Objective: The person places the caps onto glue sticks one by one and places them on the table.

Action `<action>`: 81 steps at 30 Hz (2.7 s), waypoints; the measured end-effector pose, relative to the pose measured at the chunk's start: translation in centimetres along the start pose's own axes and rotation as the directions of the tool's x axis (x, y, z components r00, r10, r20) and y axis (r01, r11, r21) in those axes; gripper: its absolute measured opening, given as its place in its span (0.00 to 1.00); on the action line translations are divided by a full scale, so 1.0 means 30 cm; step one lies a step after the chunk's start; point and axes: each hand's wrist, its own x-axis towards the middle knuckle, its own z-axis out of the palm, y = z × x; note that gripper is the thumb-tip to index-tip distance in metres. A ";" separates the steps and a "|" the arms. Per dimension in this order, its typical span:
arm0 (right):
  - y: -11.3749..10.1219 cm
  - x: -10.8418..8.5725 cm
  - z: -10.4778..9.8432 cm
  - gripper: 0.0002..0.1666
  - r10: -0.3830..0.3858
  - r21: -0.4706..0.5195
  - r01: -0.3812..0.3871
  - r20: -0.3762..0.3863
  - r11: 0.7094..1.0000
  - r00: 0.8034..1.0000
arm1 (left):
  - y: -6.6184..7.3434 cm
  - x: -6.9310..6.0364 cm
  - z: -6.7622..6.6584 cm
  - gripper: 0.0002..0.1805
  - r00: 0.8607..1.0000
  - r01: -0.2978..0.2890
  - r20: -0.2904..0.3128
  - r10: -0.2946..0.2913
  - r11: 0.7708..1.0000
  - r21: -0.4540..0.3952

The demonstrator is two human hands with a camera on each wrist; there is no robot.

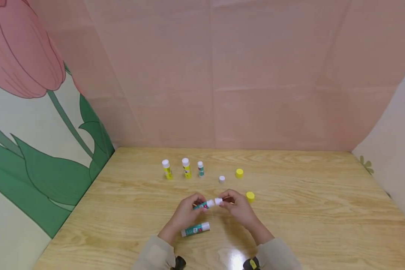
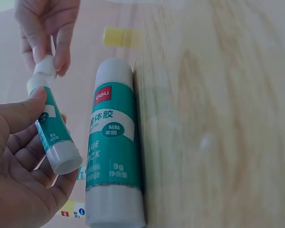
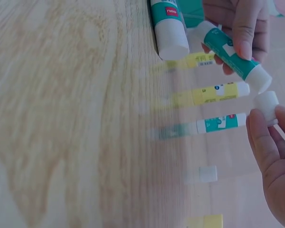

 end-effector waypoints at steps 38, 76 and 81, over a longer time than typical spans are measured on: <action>-0.006 -0.012 0.017 0.09 -0.002 0.022 0.001 0.065 1.000 0.998 | -0.004 -0.008 0.004 0.06 0.999 -0.041 0.032 0.038 0.996 0.085; 0.007 -0.041 0.038 0.07 0.046 -0.005 -0.045 0.091 0.999 0.995 | 0.013 -0.035 0.021 0.07 0.995 -0.093 0.038 0.087 0.974 0.205; 0.004 -0.047 0.038 0.07 0.067 0.009 -0.068 0.087 0.998 0.994 | 0.022 -0.039 0.023 0.07 0.996 -0.082 0.043 0.074 0.968 0.235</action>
